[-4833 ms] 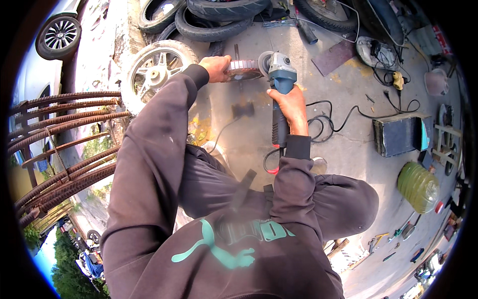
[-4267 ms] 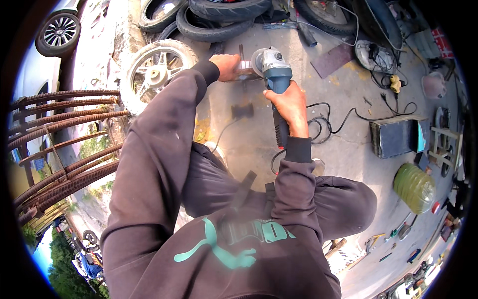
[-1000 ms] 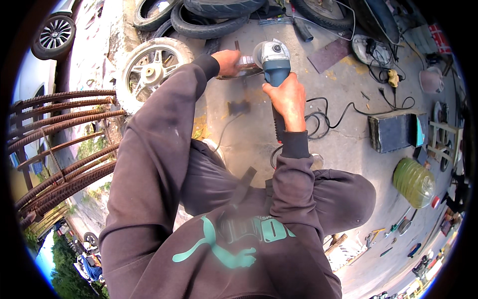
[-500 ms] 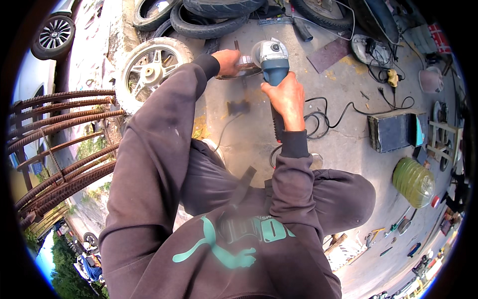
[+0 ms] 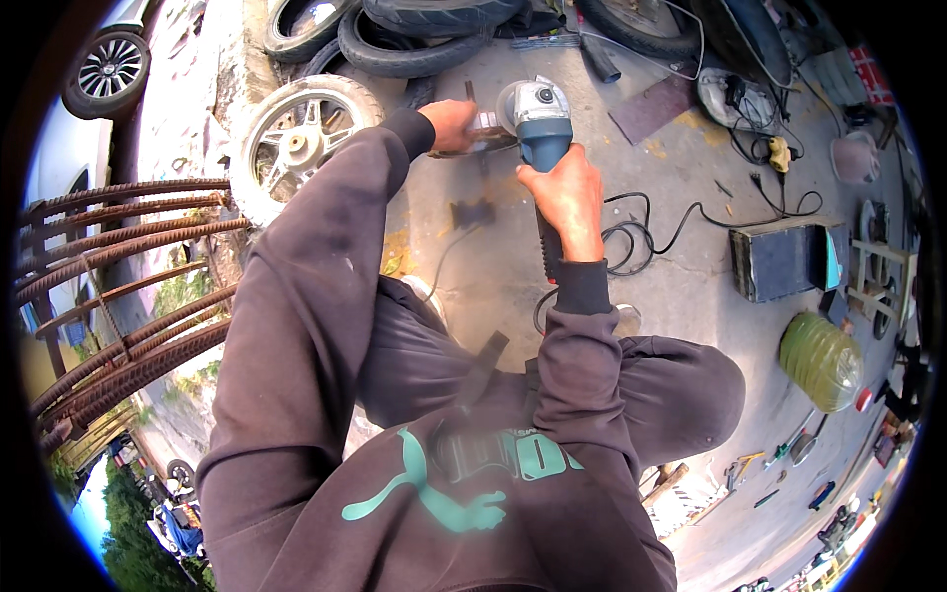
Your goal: The person uses an angle grinder to cut and grind the sidewalls of a motorcycle tire while sitting on the ground. They then lift the tire to inspect the cut and proceed to grind a separate tire rim.
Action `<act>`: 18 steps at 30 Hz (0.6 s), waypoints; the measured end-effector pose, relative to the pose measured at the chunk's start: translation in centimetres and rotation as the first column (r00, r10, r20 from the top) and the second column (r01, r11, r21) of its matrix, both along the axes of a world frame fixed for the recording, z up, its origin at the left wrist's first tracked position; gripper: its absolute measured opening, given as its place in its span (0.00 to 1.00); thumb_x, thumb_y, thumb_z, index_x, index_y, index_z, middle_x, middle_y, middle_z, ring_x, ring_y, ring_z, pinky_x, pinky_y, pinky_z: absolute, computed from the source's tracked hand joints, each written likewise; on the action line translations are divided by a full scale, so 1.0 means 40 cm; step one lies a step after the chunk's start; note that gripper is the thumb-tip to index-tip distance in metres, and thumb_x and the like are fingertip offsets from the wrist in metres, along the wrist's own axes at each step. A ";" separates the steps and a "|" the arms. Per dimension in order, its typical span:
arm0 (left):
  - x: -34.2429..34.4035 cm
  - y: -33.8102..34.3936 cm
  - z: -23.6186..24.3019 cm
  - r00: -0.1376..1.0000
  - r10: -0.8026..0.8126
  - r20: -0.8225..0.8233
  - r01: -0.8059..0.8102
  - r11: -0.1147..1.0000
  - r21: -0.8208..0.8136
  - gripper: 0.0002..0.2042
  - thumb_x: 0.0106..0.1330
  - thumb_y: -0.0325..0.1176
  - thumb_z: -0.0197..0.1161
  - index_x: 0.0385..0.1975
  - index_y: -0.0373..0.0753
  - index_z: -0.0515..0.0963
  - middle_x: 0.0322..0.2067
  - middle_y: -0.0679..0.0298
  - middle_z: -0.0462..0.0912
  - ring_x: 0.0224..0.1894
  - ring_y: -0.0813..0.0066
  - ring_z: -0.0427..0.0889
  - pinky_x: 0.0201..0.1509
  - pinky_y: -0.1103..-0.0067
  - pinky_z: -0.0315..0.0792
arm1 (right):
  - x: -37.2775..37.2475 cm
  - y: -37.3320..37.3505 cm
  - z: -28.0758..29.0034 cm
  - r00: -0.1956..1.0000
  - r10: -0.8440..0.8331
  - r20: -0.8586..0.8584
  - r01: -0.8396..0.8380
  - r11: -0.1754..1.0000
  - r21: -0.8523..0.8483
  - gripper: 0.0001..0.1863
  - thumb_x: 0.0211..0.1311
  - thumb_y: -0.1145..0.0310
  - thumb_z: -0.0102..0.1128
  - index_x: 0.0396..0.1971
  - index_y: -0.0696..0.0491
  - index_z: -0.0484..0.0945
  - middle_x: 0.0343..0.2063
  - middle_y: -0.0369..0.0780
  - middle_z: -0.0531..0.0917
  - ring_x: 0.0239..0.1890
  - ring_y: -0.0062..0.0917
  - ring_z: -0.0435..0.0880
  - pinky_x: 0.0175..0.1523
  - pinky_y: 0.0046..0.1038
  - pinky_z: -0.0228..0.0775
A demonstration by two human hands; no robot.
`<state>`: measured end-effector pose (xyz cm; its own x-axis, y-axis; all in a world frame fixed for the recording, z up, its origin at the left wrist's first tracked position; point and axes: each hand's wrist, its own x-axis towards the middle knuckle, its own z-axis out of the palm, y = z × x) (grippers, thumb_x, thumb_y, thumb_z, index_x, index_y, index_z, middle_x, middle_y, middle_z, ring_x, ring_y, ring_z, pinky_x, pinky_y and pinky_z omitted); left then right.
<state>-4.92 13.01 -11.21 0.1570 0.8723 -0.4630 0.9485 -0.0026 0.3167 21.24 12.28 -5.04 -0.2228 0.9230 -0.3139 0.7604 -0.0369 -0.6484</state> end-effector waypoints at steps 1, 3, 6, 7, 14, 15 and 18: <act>-0.001 -0.003 0.001 1.000 0.011 0.005 -0.011 1.000 0.002 0.25 0.56 0.41 0.76 0.44 0.31 0.73 0.39 0.42 0.85 0.47 0.41 0.84 0.50 0.58 0.77 | 0.005 0.007 -0.006 1.000 -0.016 0.014 0.016 1.000 -0.002 0.33 0.47 0.55 0.76 0.45 0.67 0.77 0.37 0.58 0.87 0.43 0.50 0.88 0.50 0.44 0.79; -0.004 -0.011 0.004 0.999 0.031 0.015 -0.031 0.999 0.006 0.25 0.56 0.41 0.76 0.44 0.30 0.73 0.38 0.42 0.84 0.46 0.41 0.84 0.50 0.58 0.77 | 0.016 0.011 -0.014 1.000 -0.028 0.011 0.028 1.000 -0.011 0.33 0.47 0.55 0.76 0.45 0.66 0.78 0.37 0.58 0.87 0.43 0.50 0.88 0.50 0.44 0.79; -0.007 -0.009 0.006 1.000 0.019 0.009 -0.019 1.000 0.017 0.24 0.56 0.40 0.76 0.43 0.30 0.73 0.38 0.42 0.84 0.46 0.40 0.84 0.50 0.58 0.77 | 0.023 0.006 -0.009 0.999 -0.009 -0.042 0.008 1.000 -0.023 0.33 0.47 0.55 0.76 0.45 0.66 0.78 0.37 0.57 0.87 0.43 0.49 0.88 0.50 0.43 0.79; -0.007 -0.009 0.006 1.000 0.025 0.011 -0.025 1.000 0.018 0.24 0.56 0.40 0.76 0.43 0.30 0.73 0.38 0.41 0.84 0.46 0.40 0.84 0.50 0.58 0.77 | 0.017 0.001 -0.010 0.998 0.001 -0.063 -0.003 1.000 -0.020 0.33 0.47 0.55 0.76 0.45 0.66 0.78 0.37 0.57 0.87 0.43 0.49 0.89 0.50 0.43 0.79; -0.014 -0.013 0.012 0.999 0.012 0.043 -0.013 1.000 0.019 0.25 0.56 0.40 0.77 0.43 0.30 0.73 0.38 0.40 0.84 0.46 0.40 0.84 0.50 0.59 0.77 | 0.022 0.012 -0.014 0.999 -0.010 -0.040 0.009 0.999 -0.038 0.34 0.46 0.54 0.76 0.45 0.66 0.78 0.37 0.56 0.88 0.42 0.47 0.89 0.49 0.42 0.79; -0.014 -0.012 0.013 0.999 0.013 0.048 -0.014 1.000 0.018 0.25 0.56 0.40 0.77 0.43 0.30 0.73 0.38 0.40 0.84 0.46 0.40 0.84 0.50 0.59 0.77 | 0.022 0.011 -0.017 0.999 0.001 -0.051 -0.003 0.999 -0.037 0.34 0.46 0.54 0.76 0.45 0.66 0.78 0.37 0.56 0.88 0.43 0.47 0.89 0.49 0.42 0.79; -0.011 -0.009 0.015 0.999 0.009 0.039 -0.009 1.000 0.006 0.25 0.56 0.40 0.77 0.43 0.30 0.73 0.38 0.40 0.84 0.46 0.40 0.84 0.50 0.59 0.77 | 0.013 0.004 -0.013 0.998 0.017 -0.063 -0.019 0.999 -0.036 0.34 0.46 0.54 0.76 0.46 0.66 0.78 0.38 0.56 0.87 0.43 0.48 0.89 0.50 0.42 0.79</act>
<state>-5.37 12.64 -10.62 0.1670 0.8766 -0.4513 0.9355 0.0037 0.3534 21.74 12.42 -5.55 -0.2595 0.9067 -0.3326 0.7194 -0.0482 -0.6929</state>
